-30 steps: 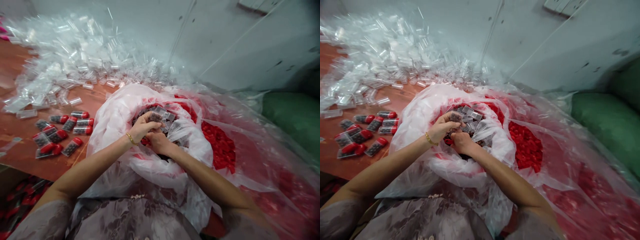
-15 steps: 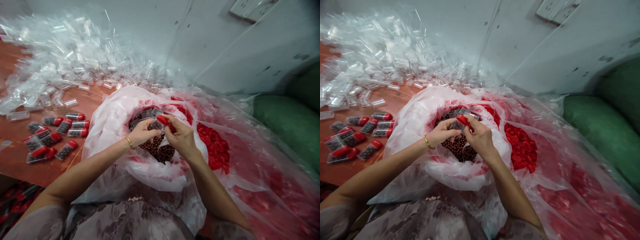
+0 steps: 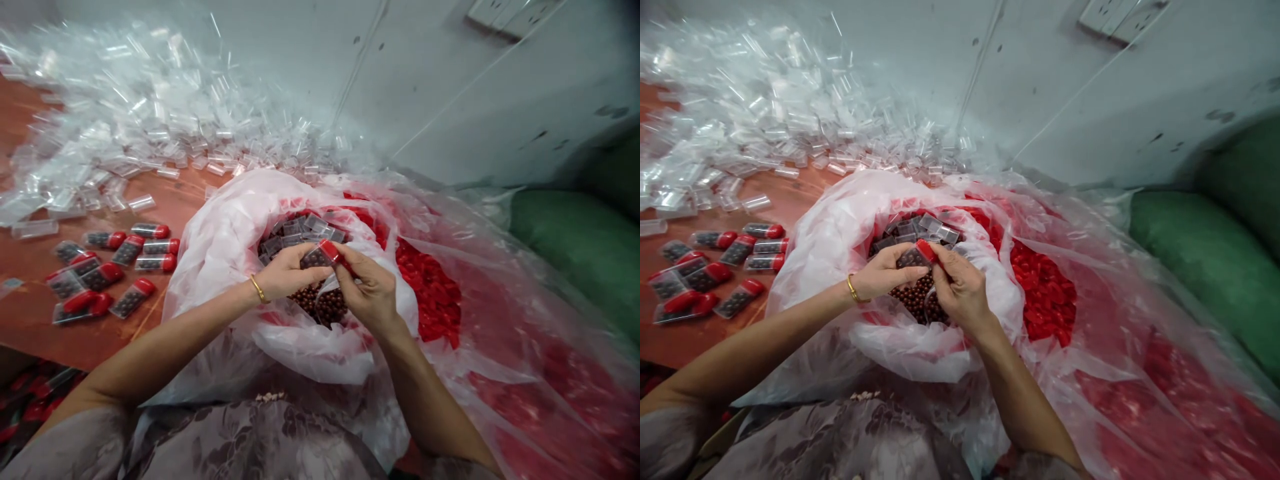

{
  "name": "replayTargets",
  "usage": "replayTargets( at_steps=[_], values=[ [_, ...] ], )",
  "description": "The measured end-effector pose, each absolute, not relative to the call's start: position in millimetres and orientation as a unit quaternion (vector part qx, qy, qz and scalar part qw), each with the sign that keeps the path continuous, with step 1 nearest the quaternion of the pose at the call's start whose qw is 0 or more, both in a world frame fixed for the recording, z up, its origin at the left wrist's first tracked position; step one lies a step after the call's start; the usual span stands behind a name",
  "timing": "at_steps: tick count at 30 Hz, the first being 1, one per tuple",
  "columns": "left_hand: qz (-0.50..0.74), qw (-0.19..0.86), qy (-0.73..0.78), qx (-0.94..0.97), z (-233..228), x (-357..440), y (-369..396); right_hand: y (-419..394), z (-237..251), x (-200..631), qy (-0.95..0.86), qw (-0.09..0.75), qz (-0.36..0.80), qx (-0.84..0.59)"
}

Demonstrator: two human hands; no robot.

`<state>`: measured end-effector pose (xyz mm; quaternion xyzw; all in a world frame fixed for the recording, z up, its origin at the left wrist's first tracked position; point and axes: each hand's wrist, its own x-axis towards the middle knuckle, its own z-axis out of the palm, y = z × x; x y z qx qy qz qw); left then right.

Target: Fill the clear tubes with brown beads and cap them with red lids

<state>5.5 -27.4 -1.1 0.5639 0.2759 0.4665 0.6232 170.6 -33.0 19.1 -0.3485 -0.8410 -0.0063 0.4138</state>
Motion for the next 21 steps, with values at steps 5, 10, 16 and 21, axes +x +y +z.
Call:
replayTargets(
  at_steps=[5, 10, 16, 21],
  values=[
    [0.444, 0.634, 0.264, 0.575, -3.5, 5.0, -26.4, -40.6, 21.5, 174.0, -0.861, 0.395, -0.038, -0.317],
    [0.399, 0.618, 0.285, 0.614, -4.6, -0.7, -24.1, -47.5, 17.7, 178.4, -0.877, 0.375, -0.018, -0.300],
    [0.362, 0.646, 0.258, 0.620, -0.1, 5.5, -24.0, -45.9, 27.7, 183.3, -0.851, 0.400, 0.043, -0.338],
    [0.254, 0.624, 0.279, 0.685, 3.3, 9.6, -23.9, -26.3, 27.4, 169.4, -0.687, 0.538, 0.206, -0.443]
  ],
)
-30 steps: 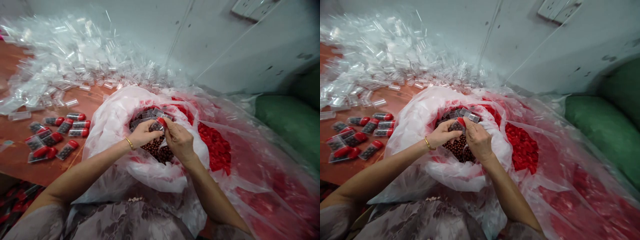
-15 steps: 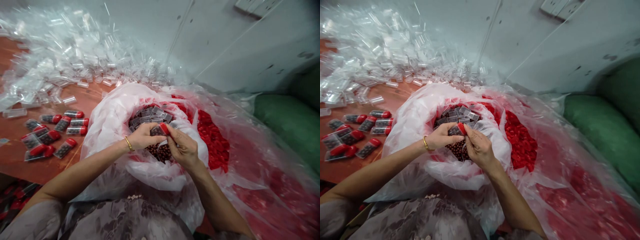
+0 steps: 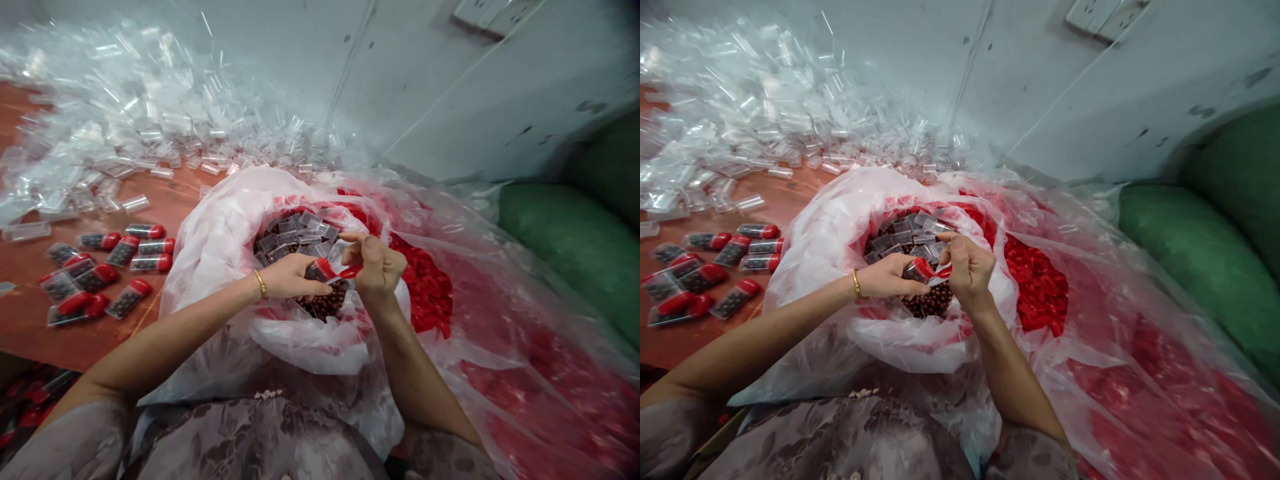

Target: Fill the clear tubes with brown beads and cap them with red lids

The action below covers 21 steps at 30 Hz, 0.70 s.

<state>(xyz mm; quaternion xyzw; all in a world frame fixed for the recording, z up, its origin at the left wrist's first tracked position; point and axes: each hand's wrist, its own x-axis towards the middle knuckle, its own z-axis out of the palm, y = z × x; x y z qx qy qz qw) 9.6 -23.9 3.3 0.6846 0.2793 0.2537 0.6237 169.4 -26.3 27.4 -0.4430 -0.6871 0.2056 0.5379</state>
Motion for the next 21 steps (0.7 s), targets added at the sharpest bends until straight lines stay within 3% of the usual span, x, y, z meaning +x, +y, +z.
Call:
replayTargets(
  at_steps=[4, 8, 14, 21],
  values=[
    [0.219, 0.471, 0.337, 0.785, 6.9, 8.1, -24.2, -12.4, 22.2, 145.2, -0.580, 0.498, 0.440, -0.471],
    [0.175, 0.360, 0.381, 0.834, 7.4, 11.1, -28.9, -9.5, 14.7, 134.3, -0.579, 0.382, 0.542, -0.475],
    [0.127, 0.235, 0.420, 0.867, 1.0, 16.1, -37.3, -14.7, 8.4, 140.0, -0.652, 0.283, 0.525, -0.468],
    [0.129, 0.195, 0.436, 0.869, 0.6, 19.0, -35.4, -17.3, 9.1, 134.9, -0.704, 0.386, 0.383, -0.457]
  ],
)
